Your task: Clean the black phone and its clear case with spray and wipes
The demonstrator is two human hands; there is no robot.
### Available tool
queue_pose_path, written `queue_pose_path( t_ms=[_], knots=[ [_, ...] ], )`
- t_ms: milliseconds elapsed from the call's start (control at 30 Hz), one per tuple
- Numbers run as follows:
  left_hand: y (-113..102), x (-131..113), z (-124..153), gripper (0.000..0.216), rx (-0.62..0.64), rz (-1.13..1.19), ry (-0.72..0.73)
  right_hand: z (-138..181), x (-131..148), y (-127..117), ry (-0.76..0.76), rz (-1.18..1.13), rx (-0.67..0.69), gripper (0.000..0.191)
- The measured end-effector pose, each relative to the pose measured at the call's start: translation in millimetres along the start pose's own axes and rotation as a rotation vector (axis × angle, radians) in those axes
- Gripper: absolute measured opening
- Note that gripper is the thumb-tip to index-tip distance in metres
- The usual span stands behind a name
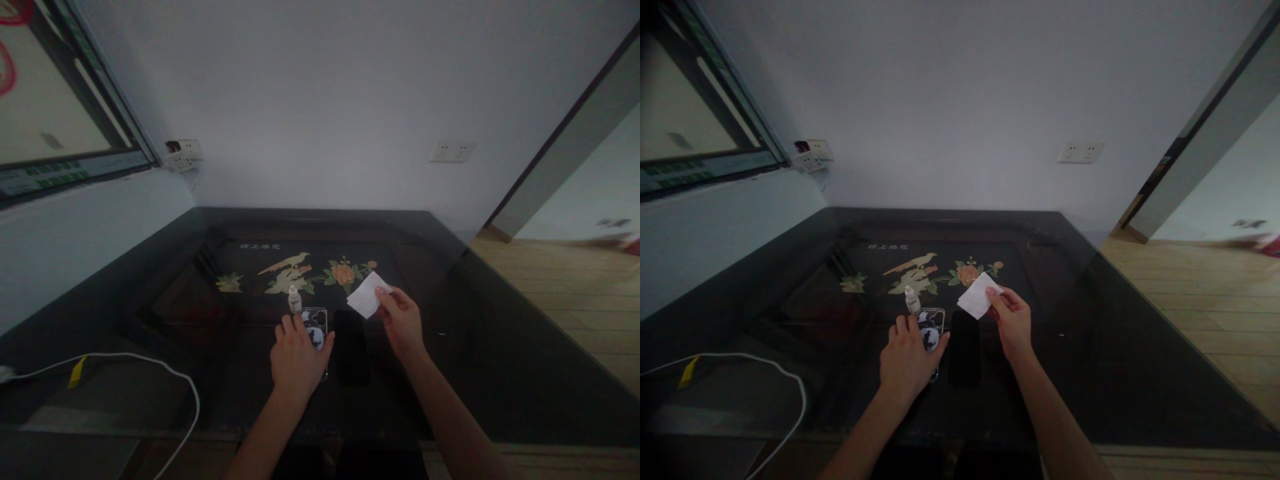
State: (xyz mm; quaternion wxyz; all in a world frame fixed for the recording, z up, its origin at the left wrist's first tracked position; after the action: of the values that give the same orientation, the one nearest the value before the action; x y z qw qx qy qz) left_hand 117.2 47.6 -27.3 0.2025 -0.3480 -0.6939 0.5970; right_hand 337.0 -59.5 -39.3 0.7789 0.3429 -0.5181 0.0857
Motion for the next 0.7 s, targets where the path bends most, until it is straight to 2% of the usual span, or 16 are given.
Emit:
queue_pose_path(
  t_ms=[133,267,367,467,700],
  knots=[
    [-13,-1,3,0.072,-0.020,0.025,-0.004,-1,1,-1,-0.009,-0.004,-0.008,0.033],
    [-29,-28,8,0.059,-0.022,0.108,0.061,-1,6,-3,-0.031,-0.015,-0.034,0.034],
    [-21,-62,5,0.060,0.095,0.199,0.137,-2,8,-5,-0.051,-0.008,-0.045,0.036],
    [-11,-81,-6,0.063,0.157,0.190,0.118,-5,9,-10,-0.077,0.014,-0.071,0.039],
    [7,-91,-21,0.063,0.202,0.114,0.092,-7,12,-16,-0.115,0.008,-0.086,0.038]
  ],
)
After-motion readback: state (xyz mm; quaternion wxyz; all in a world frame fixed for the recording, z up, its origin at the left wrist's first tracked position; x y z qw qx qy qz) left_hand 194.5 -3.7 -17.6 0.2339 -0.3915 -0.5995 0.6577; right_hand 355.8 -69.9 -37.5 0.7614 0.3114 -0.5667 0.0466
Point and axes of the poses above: each hand's wrist, its own z-axis away from the middle knuckle, its own y-axis out of the palm, x = y × z, the point moved 9 cm from there along -z, towards the middle knuckle, and after that the axes turned 15 degrees about y, right-handed, at the moved point
